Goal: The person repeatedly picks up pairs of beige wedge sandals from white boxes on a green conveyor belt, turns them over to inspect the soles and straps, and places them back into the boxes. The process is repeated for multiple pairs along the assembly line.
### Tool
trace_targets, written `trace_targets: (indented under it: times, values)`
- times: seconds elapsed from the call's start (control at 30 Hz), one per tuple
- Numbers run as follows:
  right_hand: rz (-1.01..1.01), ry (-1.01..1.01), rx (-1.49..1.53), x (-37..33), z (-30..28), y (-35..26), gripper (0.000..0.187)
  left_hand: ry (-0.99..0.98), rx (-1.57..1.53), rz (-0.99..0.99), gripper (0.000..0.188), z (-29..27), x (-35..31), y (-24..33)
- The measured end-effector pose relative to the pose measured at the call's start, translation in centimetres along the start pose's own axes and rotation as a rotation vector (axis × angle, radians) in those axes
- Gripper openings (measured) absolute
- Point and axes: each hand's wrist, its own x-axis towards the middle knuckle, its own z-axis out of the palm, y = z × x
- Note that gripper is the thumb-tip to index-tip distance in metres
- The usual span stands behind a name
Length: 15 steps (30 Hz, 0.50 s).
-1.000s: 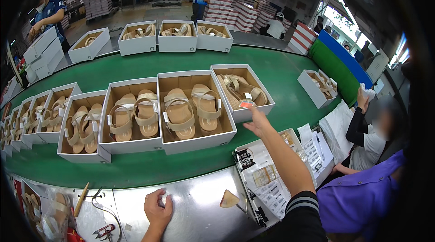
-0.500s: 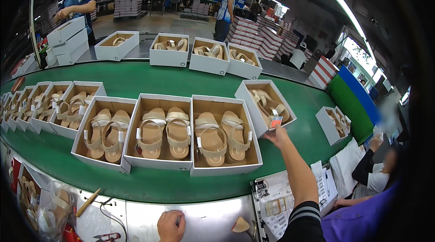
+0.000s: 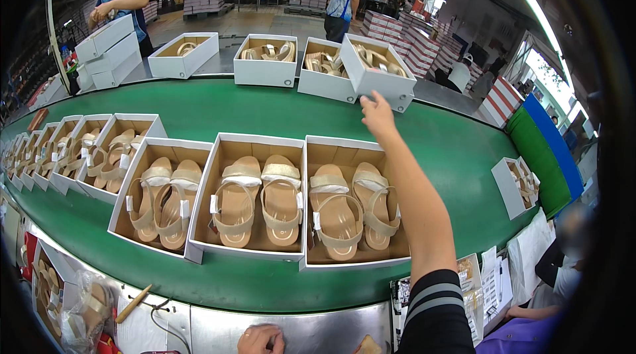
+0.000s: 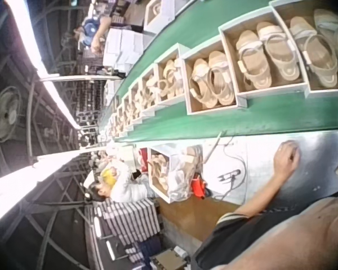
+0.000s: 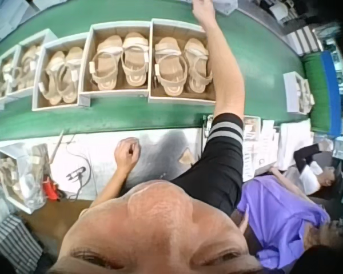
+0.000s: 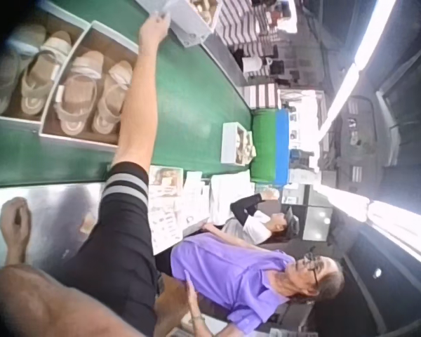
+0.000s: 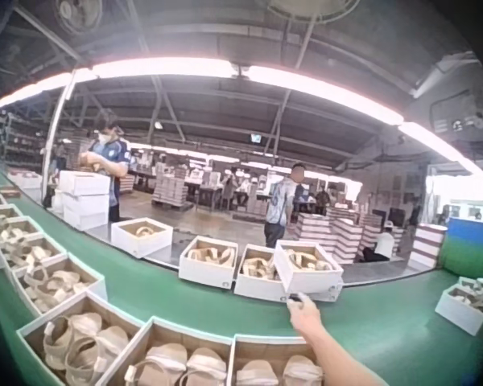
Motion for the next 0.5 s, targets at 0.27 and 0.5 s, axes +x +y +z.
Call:
trace_targets:
  times: [0.27, 0.5]
  values:
    - [-0.100, -0.326, -0.594, -13.4, -10.0, -5.9, 0.050, -0.004, 0.000, 0.041, 0.008, -0.1, -0.3, -0.1]
    - [-0.095, -0.870, -0.929, -19.8, -6.9, -3.4, 0.048, 0.057, 0.014, 0.079, 0.010, 0.4, -0.8, -0.8]
